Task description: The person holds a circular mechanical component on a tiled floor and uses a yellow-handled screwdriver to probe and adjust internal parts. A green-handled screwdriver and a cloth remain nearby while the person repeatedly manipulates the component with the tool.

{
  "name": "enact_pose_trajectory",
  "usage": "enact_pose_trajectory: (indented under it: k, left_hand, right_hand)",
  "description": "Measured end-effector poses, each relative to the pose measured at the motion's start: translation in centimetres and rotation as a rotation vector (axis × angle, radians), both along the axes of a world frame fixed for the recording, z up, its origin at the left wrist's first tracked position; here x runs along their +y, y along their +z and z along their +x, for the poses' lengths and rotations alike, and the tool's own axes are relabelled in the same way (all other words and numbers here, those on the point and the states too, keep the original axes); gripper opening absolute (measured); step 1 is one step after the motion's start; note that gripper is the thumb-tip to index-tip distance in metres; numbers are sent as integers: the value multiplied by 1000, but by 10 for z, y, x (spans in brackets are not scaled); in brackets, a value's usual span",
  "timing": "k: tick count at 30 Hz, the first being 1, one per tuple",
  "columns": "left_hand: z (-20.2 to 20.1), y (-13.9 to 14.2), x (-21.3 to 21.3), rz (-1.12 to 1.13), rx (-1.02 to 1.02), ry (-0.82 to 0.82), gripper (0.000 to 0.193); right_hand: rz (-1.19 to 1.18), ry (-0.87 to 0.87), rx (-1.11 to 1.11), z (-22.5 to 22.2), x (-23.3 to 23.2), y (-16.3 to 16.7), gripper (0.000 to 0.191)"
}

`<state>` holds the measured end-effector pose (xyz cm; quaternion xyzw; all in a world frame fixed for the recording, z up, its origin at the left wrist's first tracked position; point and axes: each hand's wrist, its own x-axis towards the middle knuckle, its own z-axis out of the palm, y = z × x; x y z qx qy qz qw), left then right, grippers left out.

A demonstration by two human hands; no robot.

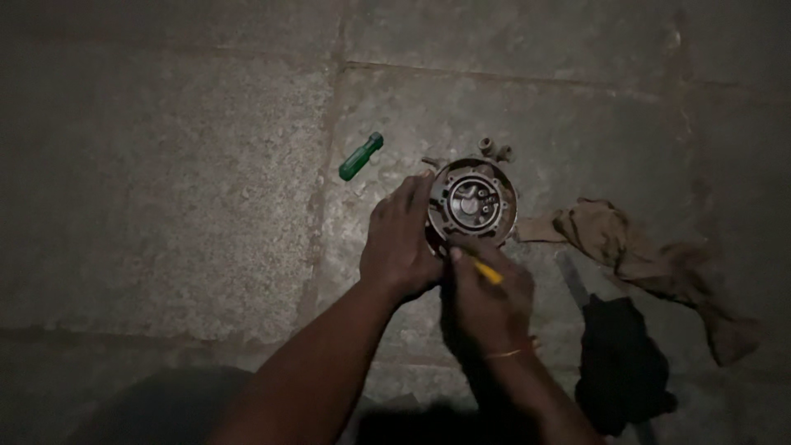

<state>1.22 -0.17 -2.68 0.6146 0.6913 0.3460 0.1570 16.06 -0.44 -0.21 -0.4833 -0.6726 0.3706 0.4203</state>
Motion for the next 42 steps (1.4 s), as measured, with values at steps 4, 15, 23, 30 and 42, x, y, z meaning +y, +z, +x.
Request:
enact_pose_trajectory:
  k: [4, 15, 23, 30, 42]
  left_hand:
    - [-2, -2, 2, -4, 67, 4, 100]
    - [1, 0, 1, -48, -4, 21, 108]
    - [-4, 7, 1, -78, 11, 13, 109]
    - [-2, 22, 3, -157, -74, -2, 113]
    - [-1, 32, 1, -223, -55, 12, 110]
  right_hand:
    - [353, 52, -285, -3, -9, -1, 19]
    - [-90, -25, 77, 5, 3, 0, 17]
    - [-326, 2, 116, 11, 7, -3, 17]
    - [-461, -56, 221, 15, 13, -7, 16]
    - [-572, -44, 234, 15, 14, 2, 16]
